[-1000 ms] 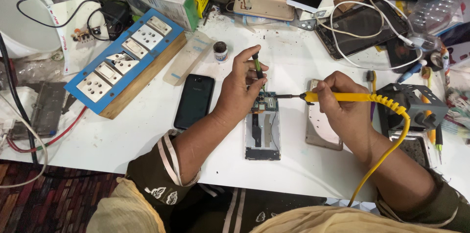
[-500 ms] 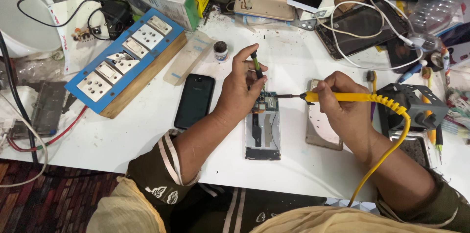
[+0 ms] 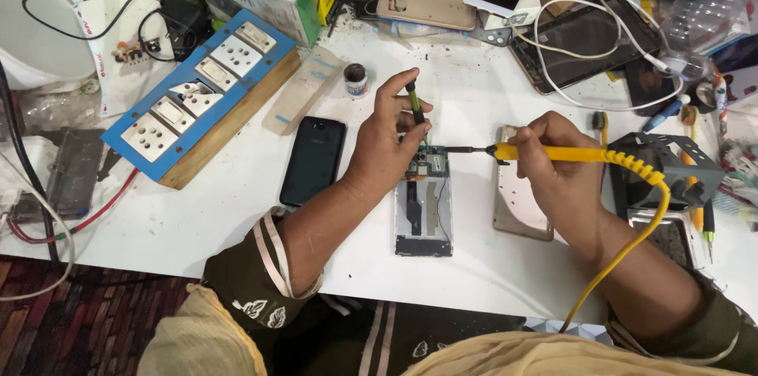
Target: The person uses a soldering iron and a green-handled tool to work on a disassembled smartphone motherboard. They repeatedly apply the soldering iron to various points on the circuit board while holding the board steady with the other tool.
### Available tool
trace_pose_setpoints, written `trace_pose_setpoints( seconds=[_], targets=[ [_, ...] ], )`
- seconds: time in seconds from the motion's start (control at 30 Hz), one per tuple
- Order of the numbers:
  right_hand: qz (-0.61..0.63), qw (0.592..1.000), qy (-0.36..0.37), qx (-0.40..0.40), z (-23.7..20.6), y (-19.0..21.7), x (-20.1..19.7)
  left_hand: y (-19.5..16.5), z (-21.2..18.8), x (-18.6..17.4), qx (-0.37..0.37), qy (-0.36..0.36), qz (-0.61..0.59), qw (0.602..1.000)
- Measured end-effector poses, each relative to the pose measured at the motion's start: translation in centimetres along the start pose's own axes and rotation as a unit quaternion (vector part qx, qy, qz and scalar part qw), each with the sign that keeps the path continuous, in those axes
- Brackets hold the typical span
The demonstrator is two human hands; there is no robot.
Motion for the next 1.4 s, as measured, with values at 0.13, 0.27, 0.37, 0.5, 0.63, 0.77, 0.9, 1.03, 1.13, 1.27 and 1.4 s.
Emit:
trace_pose_setpoints(
  seconds=[0.13, 0.27, 0.37, 0.5, 0.63, 0.77, 0.9, 1.03, 1.13, 1.27, 1.4],
  targets=[
    [0.006, 1.000, 0.006, 0.016, 0.2, -0.4, 0.2, 0.1, 0.0, 0.1, -0.001, 0.003, -0.005, 1.000],
    [-0.003, 1.000, 0.010, 0.013, 0.3, -0.3, 0.3, 0.4, 0.0, 0.2, -0.002, 0.002, -0.010, 1.000],
    [-0.028, 0.999, 0.012, 0.014, 0.4, -0.1, 0.3, 0.6, 0.2, -0.3, 0.017, -0.021, -0.057, 0.998],
    [-0.040, 0.999, 0.012, 0.013, 0.2, 0.1, 0.3, 1.2, 1.1, -1.7, 0.005, -0.068, -0.070, 0.995],
    [-0.033, 0.999, 0.017, 0.007, 0.3, 0.1, 0.3, 1.0, 2.1, -3.8, 0.042, -0.122, -0.006, 0.992],
    [-0.025, 1.000, 0.014, 0.004, 0.3, 0.0, 0.5, 2.0, 3.2, -5.5, -0.016, -0.131, 0.065, 0.989],
    [-0.025, 1.000, 0.013, -0.002, 0.3, 0.1, 0.6, 2.1, 3.5, -6.8, -0.006, -0.176, 0.098, 0.979],
    [-0.040, 0.999, 0.010, -0.001, 0.3, 0.1, 0.7, 2.8, 3.6, -8.2, -0.002, -0.225, 0.128, 0.966],
    [-0.033, 0.999, 0.012, -0.008, 0.3, 0.2, 0.7, 4.2, 4.0, -8.6, -0.035, -0.220, 0.169, 0.960],
    [-0.043, 0.999, 0.011, -0.006, 0.4, 0.3, 0.8, 6.8, 5.4, -7.8, -0.078, -0.193, 0.174, 0.962],
    [-0.019, 1.000, 0.012, 0.004, 0.4, 0.2, 0.9, 8.5, 7.6, -5.6, -0.084, -0.154, 0.146, 0.974]
  ],
)
Point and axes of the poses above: each hand's wrist, its own z-axis towards the middle knuckle, its own x-axis out of the palm, y = z × x, the point moved 7 cm from there along z, towards the middle knuckle, and after that the axes turned 1 degree about z, right-handed, at the moved point
